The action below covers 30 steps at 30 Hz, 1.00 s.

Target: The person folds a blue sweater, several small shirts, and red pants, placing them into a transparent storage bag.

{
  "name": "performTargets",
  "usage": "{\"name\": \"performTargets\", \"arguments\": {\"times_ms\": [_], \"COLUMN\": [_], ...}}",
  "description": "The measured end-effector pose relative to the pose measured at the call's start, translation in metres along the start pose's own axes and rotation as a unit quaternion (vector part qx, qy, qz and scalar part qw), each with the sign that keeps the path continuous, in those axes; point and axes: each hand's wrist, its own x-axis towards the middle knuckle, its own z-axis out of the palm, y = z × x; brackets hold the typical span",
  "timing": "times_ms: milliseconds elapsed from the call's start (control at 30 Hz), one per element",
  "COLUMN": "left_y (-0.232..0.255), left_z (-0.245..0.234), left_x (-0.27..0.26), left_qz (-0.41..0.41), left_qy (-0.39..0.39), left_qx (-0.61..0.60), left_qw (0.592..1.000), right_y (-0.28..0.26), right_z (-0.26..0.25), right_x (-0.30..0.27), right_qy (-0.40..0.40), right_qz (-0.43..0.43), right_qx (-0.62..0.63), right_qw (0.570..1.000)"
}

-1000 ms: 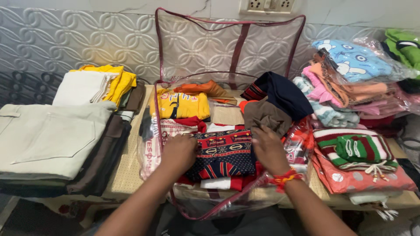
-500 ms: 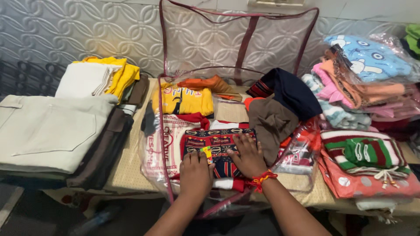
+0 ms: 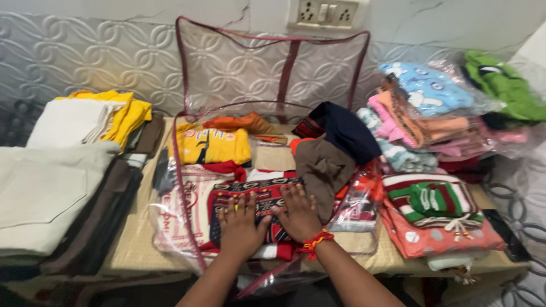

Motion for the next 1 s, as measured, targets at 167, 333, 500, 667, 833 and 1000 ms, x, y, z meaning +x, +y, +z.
{"name": "performTargets", "arguments": {"times_ms": [167,333,500,667,833,1000], "left_y": [-0.009,-0.03,-0.047,-0.041,-0.019,0.032], "left_z": [0.005,-0.03,-0.089,-0.141,-0.188,-0.21], "left_x": [0.003,-0.024,-0.038,-0.03,-0.025,-0.015], "left_qz": [0.005,0.055,0.076,0.076,0.122,0.16], "left_qy": [0.013,0.128,0.149,0.155,0.218,0.24], "left_qx": [-0.031,-0.108,-0.157,-0.157,-0.171,-0.245], "left_qw": [0.999,0.984,0.973,0.972,0.953,0.925], "right_y": [0.025,0.131,0.214,0.212,0.102,-0.014], "right_z": [-0.042,-0.108,-0.137,-0.194,-0.313,-0.42], "right_x": [0.01,0.039,0.078,0.145,0.164,0.126], "right_qy": [0.109,0.254,0.138,0.098,0.212,0.172], "right_qz": [-0.055,0.005,0.071,-0.009,-0.079,-0.149], "right_qx": [0.079,-0.155,-0.232,-0.054,0.045,0.174], "right_qw": [0.989,0.955,0.96,0.994,0.973,0.958]}}
